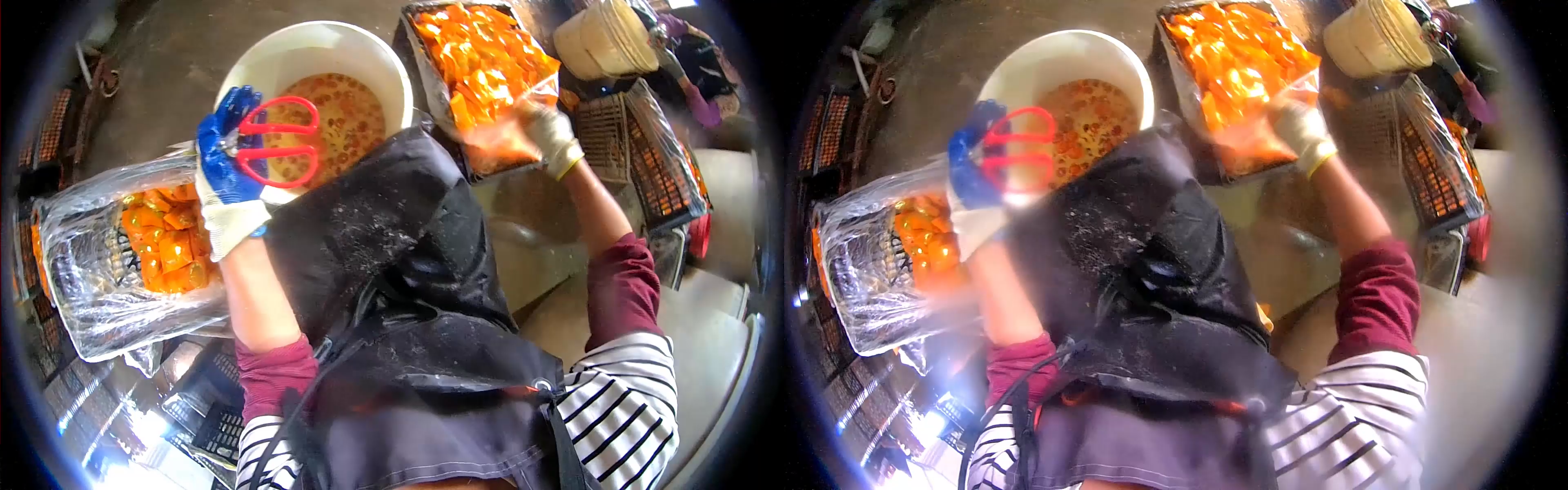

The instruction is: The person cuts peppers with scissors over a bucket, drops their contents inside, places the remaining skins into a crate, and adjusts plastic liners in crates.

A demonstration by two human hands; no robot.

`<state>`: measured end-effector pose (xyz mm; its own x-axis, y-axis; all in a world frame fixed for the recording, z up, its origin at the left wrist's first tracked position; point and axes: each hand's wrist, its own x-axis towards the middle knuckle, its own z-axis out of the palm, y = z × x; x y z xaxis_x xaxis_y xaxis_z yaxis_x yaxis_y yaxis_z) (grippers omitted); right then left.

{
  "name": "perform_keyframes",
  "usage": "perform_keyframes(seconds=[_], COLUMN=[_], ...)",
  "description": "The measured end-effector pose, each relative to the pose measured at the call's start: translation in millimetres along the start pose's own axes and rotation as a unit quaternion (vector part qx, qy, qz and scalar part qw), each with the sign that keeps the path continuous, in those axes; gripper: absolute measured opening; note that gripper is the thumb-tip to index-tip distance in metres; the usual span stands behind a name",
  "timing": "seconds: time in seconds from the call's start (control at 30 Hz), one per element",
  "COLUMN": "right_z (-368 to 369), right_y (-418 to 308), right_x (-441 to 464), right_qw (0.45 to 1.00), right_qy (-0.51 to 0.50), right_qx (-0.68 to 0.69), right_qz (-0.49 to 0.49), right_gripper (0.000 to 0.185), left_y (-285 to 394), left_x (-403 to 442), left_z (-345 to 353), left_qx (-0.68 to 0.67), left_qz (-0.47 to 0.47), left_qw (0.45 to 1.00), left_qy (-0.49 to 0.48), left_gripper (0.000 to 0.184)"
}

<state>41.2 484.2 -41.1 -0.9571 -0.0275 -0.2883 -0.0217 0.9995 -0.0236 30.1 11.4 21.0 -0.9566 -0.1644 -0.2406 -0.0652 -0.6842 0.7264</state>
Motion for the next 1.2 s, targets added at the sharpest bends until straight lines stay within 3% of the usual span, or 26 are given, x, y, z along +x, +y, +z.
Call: perform_keyframes(seconds=[0.03,0.07,0.1,0.17,0.23,0.3,0.33,0.4,0.43,0.5,0.57,0.6,0.67,0.7,0.77,0.8,0.83,0.9,0.93,0.97,1.0,1.03,1.07,1.1,1.17,1.2], right_z=[-0.8,-2.7,-7.2,49.8,70.9,34.0,26.6,16.3,-17.7,-55.1,-43.0,-24.2,-10.2,-22.0,-24.8,20.3,31.2,-0.4,-24.6,-41.6,11.0,-28.2,-33.8,-37.9,-26.5,-21.4], right_y=[25.9,53.0,84.2,185.5,248.9,220.0,239.1,253.9,207.4,148.9,100.1,77.9,-8.5,-66.2,-119.9,-108.5,-112.7,-117.1,-118.6,-115.1,-57.7,-69.6,-59.4,-43.3,-3.8,15.2], right_x=[0.5,1.9,9.1,32.9,40.4,37.4,54.6,92.4,91.3,110.7,133.7,146.3,146.1,131.5,116.7,139.6,153.9,155.7,150.5,147.9,178.2,154.9,150.7,150.1,163.3,169.4], right_qw=[0.977,0.908,0.796,0.829,0.904,0.804,0.833,0.786,0.689,0.664,0.805,0.918,0.985,0.997,0.993,0.990,0.993,0.989,0.990,0.991,0.979,0.975,0.976,0.951,0.891,0.848], right_qy=[0.064,0.130,0.194,0.287,0.260,0.275,0.283,0.357,0.418,0.325,0.236,0.212,0.083,-0.016,-0.092,-0.066,-0.075,-0.147,-0.135,-0.119,0.107,0.127,0.132,0.137,0.191,0.222], right_qx=[0.195,0.381,0.549,0.440,0.315,0.455,0.389,0.490,0.589,0.673,0.531,0.286,-0.001,-0.023,-0.062,-0.098,-0.091,0.017,0.033,0.050,-0.111,-0.048,0.109,0.263,0.411,0.480], right_qz=[0.062,0.119,0.166,0.194,0.126,0.265,0.274,0.122,0.062,-0.018,-0.121,-0.176,-0.149,-0.078,-0.043,-0.075,-0.028,0.029,0.027,0.028,-0.134,-0.177,-0.133,-0.086,-0.042,-0.027], right_gripper=[0.018,0.017,0.017,0.017,0.021,0.016,0.012,0.018,0.016,0.012,0.018,0.018,0.029,0.037,0.049,0.049,0.041,0.038,0.035,0.031,0.025,0.026,0.020,0.017,0.016,0.017], left_y=[1.4,0.5,1.2,0.4,-0.8,-2.5,-3.3,-1.8,-1.8,-5.8,-6.7,-3.9,-4.5,-5.4,-8.7,-13.8,-9.2,1.8,5.4,8.6,10.6,9.5,8.4,7.0,9.6,12.4], left_x=[-1.5,-2.4,-1.1,2.5,4.6,18.4,25.2,19.9,14.6,5.7,-1.7,-4.8,-0.7,-0.2,3.6,8.5,4.2,-1.1,-2.4,-2.3,-3.2,-3.6,-1.9,-0.1,-3.4,-7.5], left_z=[-0.8,-2.4,-3.9,-11.7,-16.3,-33.0,-41.4,-30.2,-23.7,-9.1,5.5,11.0,10.5,12.5,4.5,-3.7,-3.1,12.9,15.9,18.9,22.8,26.5,22.6,20.9,30.5,29.8], left_qx=[0.003,0.004,0.005,-0.016,-0.065,-0.274,-0.354,-0.209,-0.135,-0.022,0.035,0.055,0.059,0.060,0.040,0.003,0.008,0.027,0.021,0.011,-0.001,-0.014,-0.013,-0.026,0.007,0.015], left_qz=[0.001,0.004,0.012,-0.001,-0.030,-0.157,-0.233,-0.161,-0.123,-0.055,-0.012,0.003,0.005,0.006,0.025,0.060,0.056,0.007,0.003,0.003,0.003,0.000,-0.001,-0.001,-0.004,0.006], left_qw=[1.000,1.000,1.000,1.000,0.997,0.942,0.894,0.959,0.980,0.998,0.999,0.998,0.998,0.998,0.999,0.997,0.995,0.999,1.000,1.000,0.999,0.999,1.000,1.000,0.999,1.000], left_qy=[-0.014,-0.015,-0.015,-0.019,-0.005,-0.114,-0.148,-0.104,-0.078,-0.034,-0.016,-0.014,0.007,0.018,-0.018,-0.054,-0.080,0.018,0.016,0.026,0.033,0.038,0.010,0.010,0.049,0.007], left_gripper=[0.044,0.044,0.044,0.045,0.047,0.050,0.051,0.051,0.051,0.051,0.052,0.052,0.052,0.052,0.050,0.048,0.044,0.045,0.046,0.046,0.046,0.046,0.046,0.047,0.053,0.054])
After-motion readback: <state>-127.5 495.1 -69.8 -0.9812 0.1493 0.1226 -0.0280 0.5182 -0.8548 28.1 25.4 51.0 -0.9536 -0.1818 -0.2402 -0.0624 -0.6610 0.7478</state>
